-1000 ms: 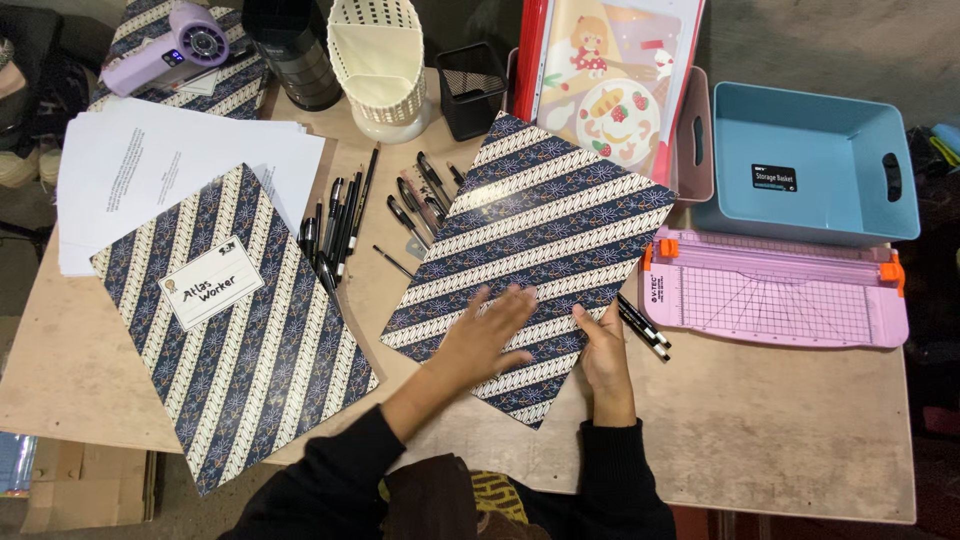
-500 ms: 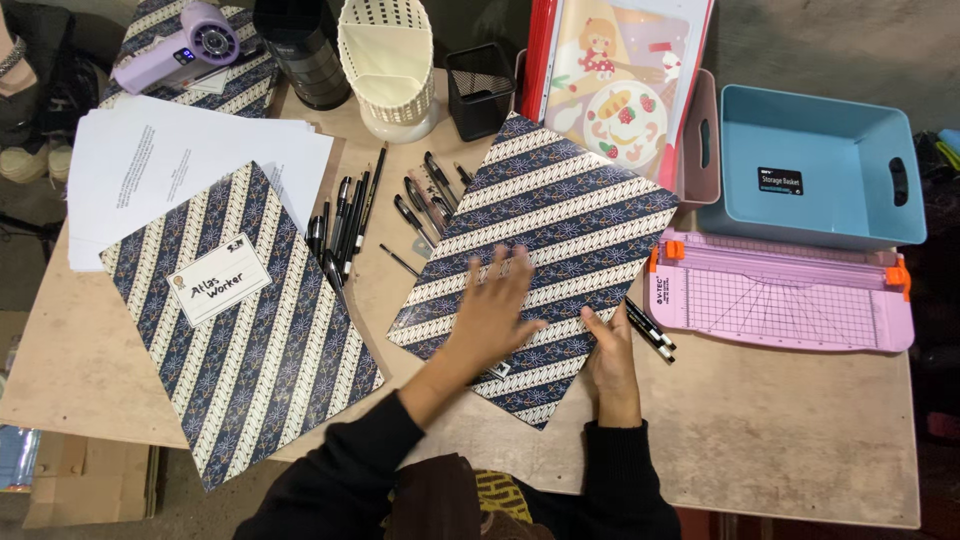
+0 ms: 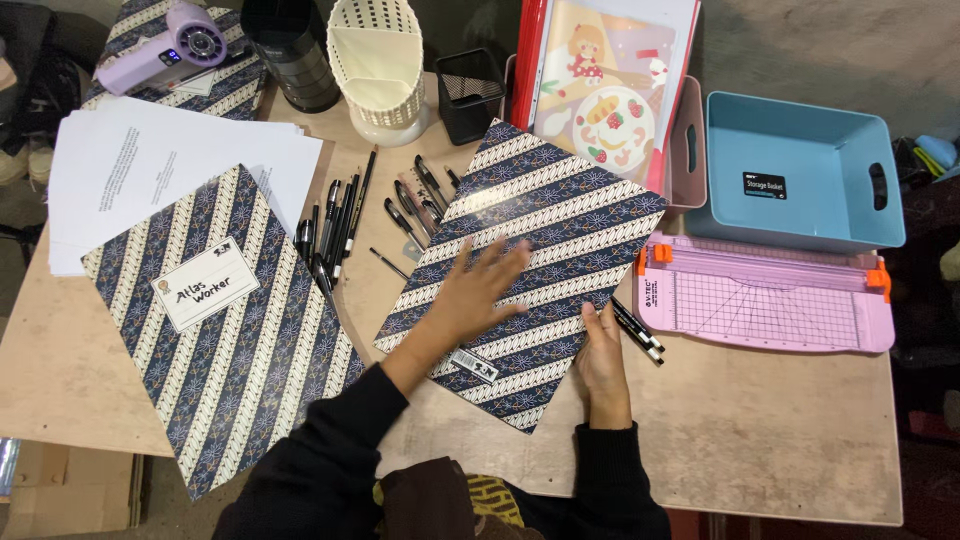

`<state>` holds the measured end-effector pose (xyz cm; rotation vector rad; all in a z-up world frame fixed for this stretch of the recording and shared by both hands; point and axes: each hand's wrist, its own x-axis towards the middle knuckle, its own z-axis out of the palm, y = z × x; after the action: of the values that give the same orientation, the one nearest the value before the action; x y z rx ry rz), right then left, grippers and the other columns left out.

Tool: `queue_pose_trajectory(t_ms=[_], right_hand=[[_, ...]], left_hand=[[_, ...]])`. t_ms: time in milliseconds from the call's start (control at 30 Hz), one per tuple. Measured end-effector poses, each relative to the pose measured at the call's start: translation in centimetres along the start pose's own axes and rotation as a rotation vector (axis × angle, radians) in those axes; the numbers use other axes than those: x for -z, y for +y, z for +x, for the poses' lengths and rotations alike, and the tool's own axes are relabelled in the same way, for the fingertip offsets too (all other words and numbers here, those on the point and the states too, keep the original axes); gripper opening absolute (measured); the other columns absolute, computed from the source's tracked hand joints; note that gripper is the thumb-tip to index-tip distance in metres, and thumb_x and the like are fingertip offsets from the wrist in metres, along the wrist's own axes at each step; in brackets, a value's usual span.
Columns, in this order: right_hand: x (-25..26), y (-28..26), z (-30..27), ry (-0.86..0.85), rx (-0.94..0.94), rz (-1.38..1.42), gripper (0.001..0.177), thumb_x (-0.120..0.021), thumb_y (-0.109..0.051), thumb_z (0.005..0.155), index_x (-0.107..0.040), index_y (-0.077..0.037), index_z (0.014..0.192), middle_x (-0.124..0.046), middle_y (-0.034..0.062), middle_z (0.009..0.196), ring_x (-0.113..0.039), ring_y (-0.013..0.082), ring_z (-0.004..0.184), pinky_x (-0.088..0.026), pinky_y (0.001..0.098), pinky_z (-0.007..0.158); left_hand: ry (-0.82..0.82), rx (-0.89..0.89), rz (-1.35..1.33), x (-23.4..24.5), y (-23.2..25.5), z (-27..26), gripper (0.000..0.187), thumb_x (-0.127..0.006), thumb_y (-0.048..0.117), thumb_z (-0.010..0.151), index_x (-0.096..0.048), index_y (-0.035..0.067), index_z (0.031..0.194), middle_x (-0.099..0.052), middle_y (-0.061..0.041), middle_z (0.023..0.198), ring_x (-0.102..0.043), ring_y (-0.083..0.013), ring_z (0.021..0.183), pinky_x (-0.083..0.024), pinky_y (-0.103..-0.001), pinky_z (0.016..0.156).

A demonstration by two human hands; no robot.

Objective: The person sorts and organizes several patterned folders by hand on a desk, placing a smaller document inside one of them.

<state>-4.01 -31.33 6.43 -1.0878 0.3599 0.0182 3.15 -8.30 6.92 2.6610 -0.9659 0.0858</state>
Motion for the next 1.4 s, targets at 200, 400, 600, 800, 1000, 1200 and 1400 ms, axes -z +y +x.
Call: queue_pose_trajectory(t_ms=[200, 400, 600, 800, 1000, 1200, 1400], right_hand=[[0.5, 0.5, 0.1, 0.05, 0.026, -0.096, 0.057, -0.055, -0.021, 0.103, -0.037, -0.007, 0.156, -0.056, 0.0096, 0.147, -0.053, 0.0201, 0.135, -0.044, 0.0355, 0.113], [-0.1, 0.1, -0.2, -0.011, 0.006, 0.027, 0.062, -0.056, -0.022, 0.101, -0.036, -0.007, 0.158, -0.054, 0.0141, 0.146, -0.053, 0.0248, 0.132, -0.045, 0.0407, 0.111], [1.3, 1.2, 0.2, 0.011, -0.014, 0.066, 0.064, -0.051, -0.018, 0.101, -0.025, -0.015, 0.159, -0.048, 0.0109, 0.153, -0.052, 0.0194, 0.134, -0.046, 0.0351, 0.108], [3.0, 2.8, 0.8, -0.062, 0.053, 0.021, 0.054, -0.053, -0.012, 0.106, -0.038, -0.005, 0.158, -0.054, 0.0093, 0.146, -0.054, 0.0176, 0.127, -0.044, 0.0342, 0.11], [0.8, 1.0, 0.4, -0.062, 0.015, 0.002, 0.049, -0.053, -0.016, 0.104, -0.045, -0.006, 0.152, -0.061, 0.0052, 0.14, -0.058, 0.015, 0.125, -0.045, 0.0334, 0.108], [-0.3, 0.2, 0.0, -0.03, 0.0, -0.049, 0.048, -0.053, -0.018, 0.104, -0.048, -0.007, 0.15, -0.063, 0.0063, 0.137, -0.06, 0.0161, 0.122, -0.048, 0.034, 0.106], [0.5, 1.3, 0.2, -0.055, 0.067, -0.013, 0.049, -0.054, -0.017, 0.105, -0.047, -0.005, 0.152, -0.06, 0.0078, 0.141, -0.058, 0.0175, 0.124, -0.047, 0.0345, 0.108]], left_hand=[[0.071, 0.221, 0.131, 2.0, -4.6, -0.9, 0.084, -0.033, 0.068, 0.101, -0.019, 0.014, 0.165, -0.016, -0.001, 0.173, -0.009, -0.0319, 0.159, -0.001, -0.061, 0.125], [0.139, 0.113, -0.006, 1.7, 0.3, 2.8, 0.093, -0.039, 0.07, 0.095, -0.019, 0.013, 0.166, -0.017, -0.008, 0.173, -0.009, -0.0364, 0.159, -0.002, -0.062, 0.125], [0.13, -0.222, -0.013, -0.6, 8.2, 4.5, 0.087, -0.036, 0.073, 0.1, -0.024, 0.019, 0.167, -0.018, -0.002, 0.175, -0.009, -0.0248, 0.162, 0.0, -0.057, 0.13], [0.076, -0.143, 0.004, -0.8, 3.9, 5.1, 0.083, -0.035, 0.073, 0.097, -0.025, 0.024, 0.163, -0.016, 0.004, 0.171, -0.01, -0.0198, 0.159, 0.001, -0.06, 0.125], [0.11, 0.024, 0.109, 1.2, -2.8, 4.7, 0.073, -0.034, 0.063, 0.103, -0.026, 0.025, 0.164, -0.016, 0.001, 0.172, -0.012, -0.0217, 0.158, -0.002, -0.061, 0.125], [0.201, 0.097, -0.032, 0.6, -1.6, 4.4, 0.07, -0.04, 0.058, 0.105, -0.028, 0.023, 0.164, -0.013, -0.007, 0.173, -0.01, -0.0312, 0.16, -0.003, -0.063, 0.125], [0.172, 0.111, -0.064, 0.3, 3.6, 7.3, 0.081, -0.04, 0.059, 0.104, -0.024, 0.006, 0.163, -0.009, -0.015, 0.172, -0.002, -0.0385, 0.158, 0.004, -0.066, 0.121]])
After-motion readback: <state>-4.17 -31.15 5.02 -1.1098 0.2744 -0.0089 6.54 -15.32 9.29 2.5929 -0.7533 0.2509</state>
